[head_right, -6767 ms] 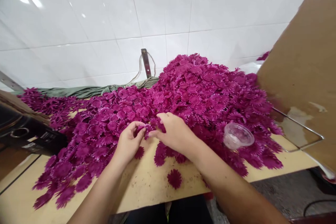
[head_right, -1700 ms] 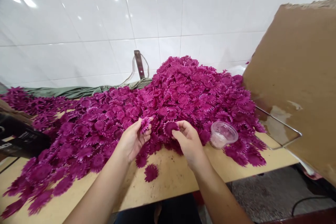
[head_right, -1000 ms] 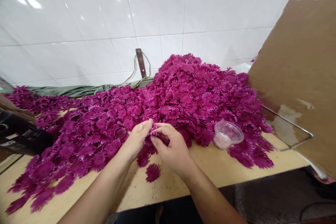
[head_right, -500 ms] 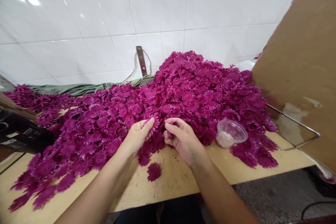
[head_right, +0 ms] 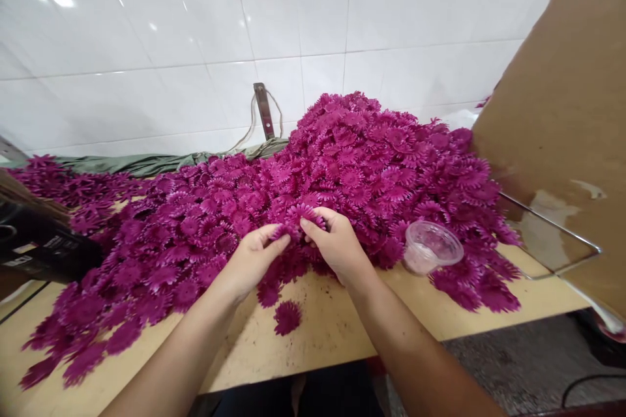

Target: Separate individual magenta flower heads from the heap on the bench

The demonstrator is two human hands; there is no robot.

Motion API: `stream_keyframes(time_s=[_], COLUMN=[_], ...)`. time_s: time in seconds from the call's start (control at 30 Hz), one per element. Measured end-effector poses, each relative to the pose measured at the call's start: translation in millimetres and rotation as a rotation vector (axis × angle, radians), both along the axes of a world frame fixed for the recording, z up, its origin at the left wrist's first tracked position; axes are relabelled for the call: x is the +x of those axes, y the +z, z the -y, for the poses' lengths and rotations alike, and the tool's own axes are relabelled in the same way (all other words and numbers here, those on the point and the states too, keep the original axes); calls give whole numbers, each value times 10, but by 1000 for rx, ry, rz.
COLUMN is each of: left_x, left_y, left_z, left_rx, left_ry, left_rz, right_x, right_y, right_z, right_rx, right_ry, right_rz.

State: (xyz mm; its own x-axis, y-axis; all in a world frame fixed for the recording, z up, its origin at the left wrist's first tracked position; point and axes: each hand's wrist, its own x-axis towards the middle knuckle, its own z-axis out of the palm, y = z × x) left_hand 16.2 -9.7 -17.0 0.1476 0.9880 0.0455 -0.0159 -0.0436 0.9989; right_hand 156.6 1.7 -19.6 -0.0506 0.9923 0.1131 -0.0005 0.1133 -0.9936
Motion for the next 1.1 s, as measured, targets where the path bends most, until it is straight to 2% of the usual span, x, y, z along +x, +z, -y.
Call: stream_keyframes(time_s=[0.1,0.23,0.3,0.37,0.47,0.57,0.67,0.77,0.87,1.03,1.1], left_x=[-25,-26,-21,-17,-11,-9,-22,-36,-44,-112,-147], left_y=[25,29,1,-36,-76,-80,-62,-45,-40,-33,-30], left_z=[-19,-41,-59,-80,-94,-73,-46,-45,-49,21,40], left_rx=[-57,-55,-53,-63,-56,-70,-107,-72,-20,11,0], left_ry=[90,86,98,141,170,103,-1,-54,-38,-27,-29], left_rz=[67,26,-20,-32,-9,-14,-19,-49,-88,-170,-189], right_x=[23,48,49,35,-14,-62,-85,-105,-108,30,78], right_y=[12,35,59,94,146,160,139,116,115,162,184], right_z=[-49,-131,-130,-96,-38,-29,-49,-60,-92,-221,-225], right_rx=[47,225,272,289,263,157,84,81,95,67,70], right_ry=[-35,-208,-281,-275,-107,95,160,84,6,-287,-300], right_rz=[172,524,600,577,465,311,141,80,81,-58,-45])
